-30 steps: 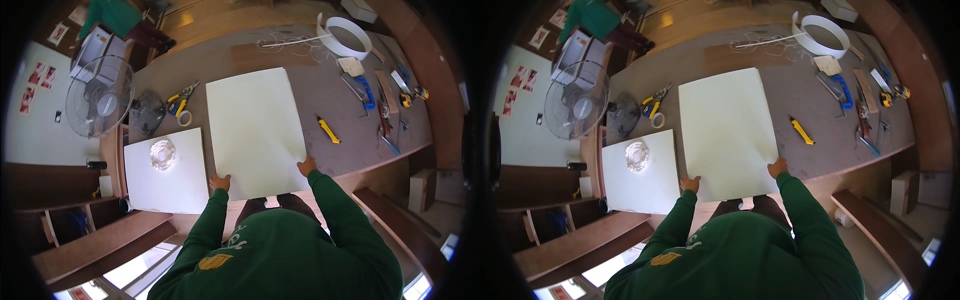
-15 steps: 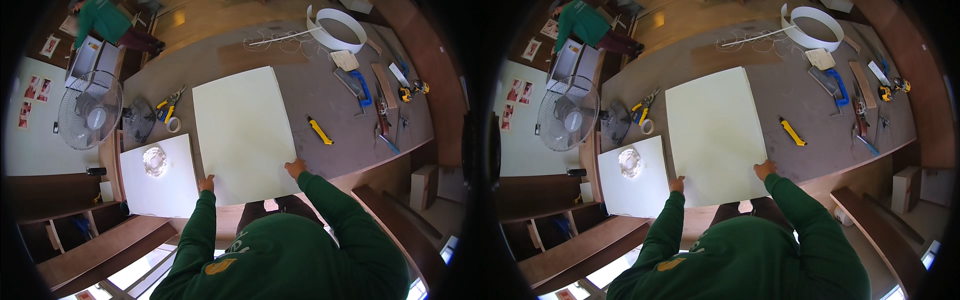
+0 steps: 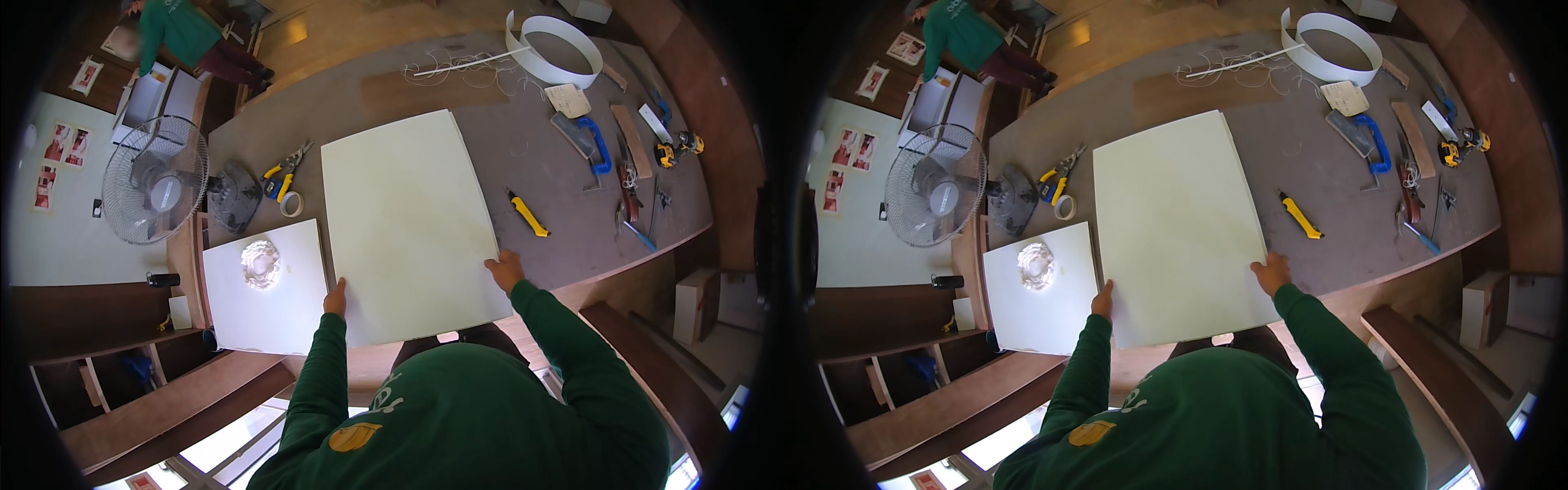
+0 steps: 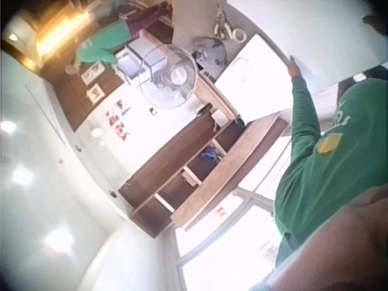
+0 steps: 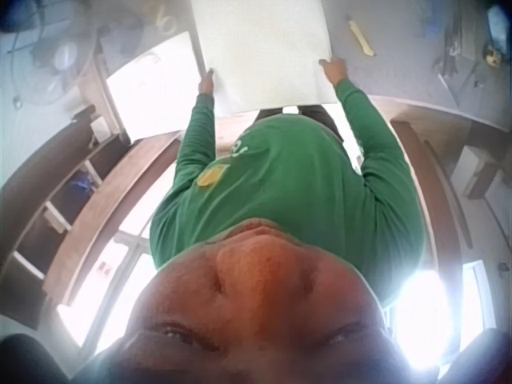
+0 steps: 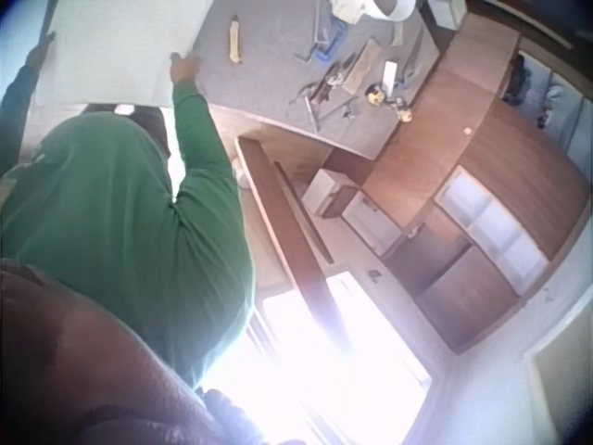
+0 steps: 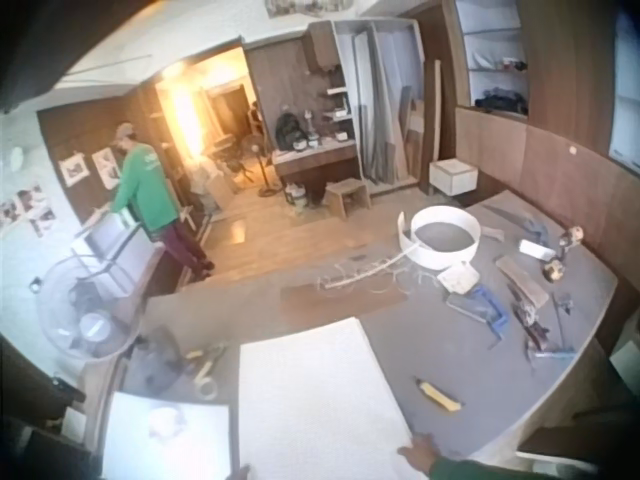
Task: The person trims the edges of a white rectangular board using a utility knife, running the blade along the sides to remove excess material.
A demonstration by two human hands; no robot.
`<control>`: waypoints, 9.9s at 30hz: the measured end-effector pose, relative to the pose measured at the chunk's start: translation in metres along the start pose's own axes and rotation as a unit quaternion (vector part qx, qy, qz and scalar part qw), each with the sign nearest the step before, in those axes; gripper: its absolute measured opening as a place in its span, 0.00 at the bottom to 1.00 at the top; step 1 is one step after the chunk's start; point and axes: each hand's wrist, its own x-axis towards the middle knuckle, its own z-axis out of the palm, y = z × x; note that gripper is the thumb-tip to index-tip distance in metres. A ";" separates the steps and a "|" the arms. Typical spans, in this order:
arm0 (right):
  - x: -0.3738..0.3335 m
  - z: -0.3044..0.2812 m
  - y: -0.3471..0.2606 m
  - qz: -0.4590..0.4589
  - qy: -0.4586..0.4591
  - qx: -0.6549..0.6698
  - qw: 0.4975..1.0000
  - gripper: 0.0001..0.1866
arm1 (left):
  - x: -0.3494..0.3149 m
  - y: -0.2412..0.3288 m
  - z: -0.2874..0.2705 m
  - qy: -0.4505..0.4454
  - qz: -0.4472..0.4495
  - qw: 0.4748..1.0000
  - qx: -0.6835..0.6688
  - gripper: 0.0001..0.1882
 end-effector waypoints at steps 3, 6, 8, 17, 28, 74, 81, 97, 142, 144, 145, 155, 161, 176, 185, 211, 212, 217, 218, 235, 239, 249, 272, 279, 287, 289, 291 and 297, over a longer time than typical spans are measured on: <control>0.013 -0.021 -0.003 0.046 -0.021 0.050 0.997 0.27 | -0.009 0.005 0.006 0.045 0.026 0.998 0.034 0.44; 0.031 -0.037 -0.032 0.187 -0.098 0.240 0.947 0.26 | -0.029 0.015 0.002 0.023 0.028 0.999 -0.040 0.43; 0.051 -0.039 -0.043 0.160 -0.194 0.324 0.912 0.24 | -0.025 0.010 -0.004 0.035 0.043 0.998 -0.037 0.42; 0.097 -0.045 -0.048 0.075 -0.333 0.364 0.866 0.30 | -0.025 0.005 0.000 0.071 0.046 0.995 -0.056 0.40; -0.011 -0.156 -0.234 -0.130 -0.284 0.273 0.910 0.27 | -0.057 0.007 0.112 -0.080 0.006 0.942 -0.326 0.34; -0.164 -0.133 -0.288 -0.428 -0.095 -0.239 0.867 0.12 | -0.240 0.338 -0.091 0.042 0.799 0.469 0.373 0.40; -0.195 -0.145 -0.240 -0.454 -0.090 -0.254 0.849 0.11 | -0.248 0.318 -0.071 -0.080 0.805 0.481 0.339 0.22; -0.233 -0.254 -0.127 -0.372 -0.168 -0.057 0.911 0.21 | -0.261 0.319 -0.057 -0.057 0.790 0.491 0.362 0.22; -0.281 -0.221 -0.128 -0.264 0.242 -0.057 0.932 0.03 | -0.339 0.312 0.043 -0.201 0.797 0.525 0.222 0.07; -0.281 -0.219 -0.122 -0.279 0.259 -0.065 0.922 0.03 | -0.353 0.307 0.043 -0.214 0.811 0.501 0.215 0.11; -0.280 -0.216 -0.120 -0.286 0.272 -0.073 0.916 0.04 | -0.368 0.303 0.046 -0.237 0.819 0.484 0.198 0.14; -0.302 -0.234 -0.080 -0.317 0.253 -0.130 0.905 0.25 | -0.390 0.291 0.095 -0.258 0.845 0.398 0.248 0.20; -0.293 -0.228 -0.067 -0.333 0.313 -0.084 0.886 0.22 | -0.412 0.294 0.117 -0.346 0.820 0.391 0.234 0.14; -0.289 -0.220 -0.059 -0.378 0.336 -0.107 0.856 0.20 | -0.401 0.285 0.121 -0.261 0.894 0.306 0.200 0.17; -0.290 -0.223 -0.062 -0.390 0.340 -0.128 0.846 0.22 | -0.395 0.282 0.123 -0.203 0.926 0.253 0.196 0.19; -0.282 -0.235 -0.075 -0.393 0.290 -0.119 0.865 0.20 | -0.403 0.289 0.139 -0.254 0.908 0.272 0.193 0.25; -0.282 -0.235 -0.075 -0.394 0.288 -0.120 0.865 0.21 | -0.401 0.289 0.140 -0.245 0.913 0.261 0.194 0.25; -0.284 -0.234 -0.076 -0.401 0.289 -0.120 0.861 0.23 | -0.400 0.286 0.138 -0.221 0.924 0.237 0.203 0.25; -0.283 -0.233 -0.076 -0.403 0.292 -0.121 0.859 0.23 | -0.400 0.286 0.138 -0.216 0.927 0.231 0.202 0.25; -0.286 -0.233 -0.073 -0.411 0.296 -0.157 0.848 0.24 | -0.399 0.282 0.141 -0.201 0.938 0.211 0.186 0.23; -0.289 -0.234 -0.075 -0.375 0.277 -0.121 0.876 0.20 | -0.405 0.284 0.137 -0.271 0.902 0.272 0.198 0.23; -0.296 -0.244 -0.098 -0.333 0.256 -0.173 0.891 0.20 | -0.335 0.321 0.049 -0.174 0.873 0.399 0.223 0.27; -0.213 -0.192 -0.196 -0.413 0.185 -0.195 0.870 0.14 | -0.292 0.333 0.067 -0.156 0.886 0.387 0.202 0.23; -0.218 -0.191 -0.198 -0.408 0.174 -0.237 0.865 0.16 | -0.289 0.330 0.064 -0.142 0.895 0.365 0.215 0.24; -0.217 -0.193 -0.191 -0.423 0.160 -0.301 0.840 0.22 | -0.289 0.328 0.063 -0.126 0.904 0.340 0.226 0.26; -0.219 -0.192 -0.189 -0.420 0.158 -0.310 0.838 0.23 | -0.289 0.328 0.062 -0.121 0.906 0.334 0.228 0.26; -0.218 -0.191 -0.188 -0.424 0.164 -0.312 0.834 0.23 | -0.288 0.327 0.062 -0.120 0.909 0.331 0.221 0.26; -0.219 -0.198 -0.199 -0.414 0.105 -0.262 0.865 0.21 | -0.281 0.336 0.051 -0.150 0.898 0.350 0.219 0.29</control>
